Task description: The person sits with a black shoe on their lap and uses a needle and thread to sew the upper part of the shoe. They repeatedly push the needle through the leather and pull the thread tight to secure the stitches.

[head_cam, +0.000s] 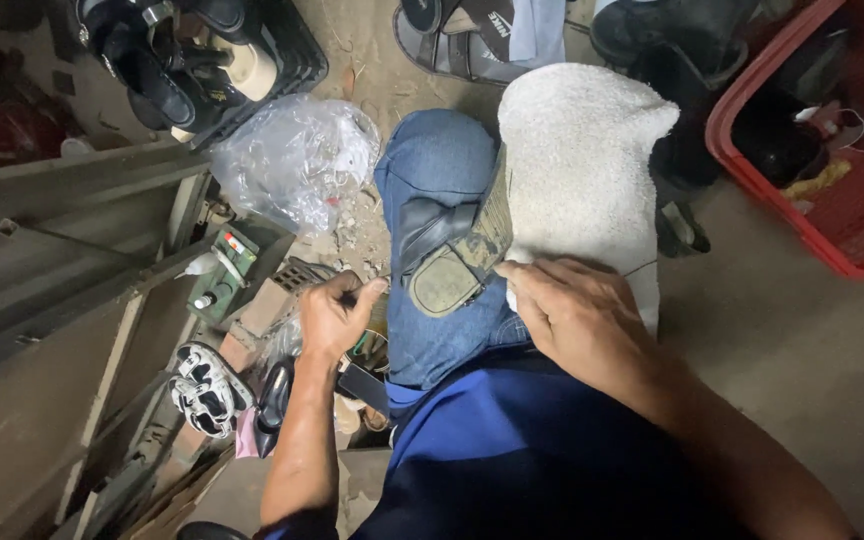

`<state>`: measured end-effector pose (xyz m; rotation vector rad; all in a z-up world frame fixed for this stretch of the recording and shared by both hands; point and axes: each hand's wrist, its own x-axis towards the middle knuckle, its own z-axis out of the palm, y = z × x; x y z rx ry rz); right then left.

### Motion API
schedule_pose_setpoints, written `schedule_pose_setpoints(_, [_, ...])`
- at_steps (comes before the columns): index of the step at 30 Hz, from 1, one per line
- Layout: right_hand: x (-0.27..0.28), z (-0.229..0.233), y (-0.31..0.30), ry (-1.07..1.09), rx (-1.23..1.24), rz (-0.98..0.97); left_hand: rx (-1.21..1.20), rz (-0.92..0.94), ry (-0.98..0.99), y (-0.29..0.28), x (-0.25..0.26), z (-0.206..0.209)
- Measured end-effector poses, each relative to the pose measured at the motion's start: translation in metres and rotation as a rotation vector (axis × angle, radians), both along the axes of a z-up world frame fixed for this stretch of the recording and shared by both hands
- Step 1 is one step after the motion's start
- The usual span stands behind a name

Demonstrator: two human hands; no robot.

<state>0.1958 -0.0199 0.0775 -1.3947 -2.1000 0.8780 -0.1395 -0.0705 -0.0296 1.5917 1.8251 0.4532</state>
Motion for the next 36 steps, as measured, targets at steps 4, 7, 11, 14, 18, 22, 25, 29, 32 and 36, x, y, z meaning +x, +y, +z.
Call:
schedule_pose_setpoints(4, [0.001, 0.002, -0.010, 0.045, -0.027, 0.034, 0.017, -0.014, 0.036, 0.004, 0.007, 0.009])
schedule_pose_setpoints(7, [0.002, 0.024, -0.011, 0.151, -0.106, 0.069, 0.051, -0.034, 0.053, 0.015, 0.030, 0.042])
schedule_pose_setpoints(11, [0.024, 0.037, -0.015, 0.331, -0.288, 0.024, 0.105, -0.109, 0.098, 0.029, 0.066, 0.077])
schedule_pose_setpoints(14, [0.042, 0.042, -0.031, 0.378, -0.246, -0.006, 0.074, -0.117, 0.040, 0.035, 0.079, 0.088])
schedule_pose_setpoints(18, [0.053, 0.046, -0.036, 0.402, -0.179, 0.008, 0.019, -0.111, -0.083, 0.031, 0.083, 0.093])
schedule_pose_setpoints(22, [0.037, 0.058, -0.033, 0.703, -0.300, -0.045, -0.140, -0.118, -0.395, 0.026, 0.086, 0.094])
schedule_pose_setpoints(25, [0.009, 0.051, -0.026, 0.088, 0.008, -0.019, -0.127, -0.113, -0.501, 0.025, 0.100, 0.092])
schedule_pose_setpoints(29, [0.023, 0.021, -0.026, -0.255, -0.032, -0.074, -0.134, -0.158, -0.405, 0.029, 0.122, 0.092])
schedule_pose_setpoints(32, [0.081, 0.008, -0.010, -0.105, -0.159, -0.170, -0.028, -0.252, -0.492, 0.042, 0.134, 0.096])
schedule_pose_setpoints(36, [0.113, -0.029, -0.017, 0.130, -0.163, -0.236, -0.017, -0.245, -0.474, 0.054, 0.151, 0.098])
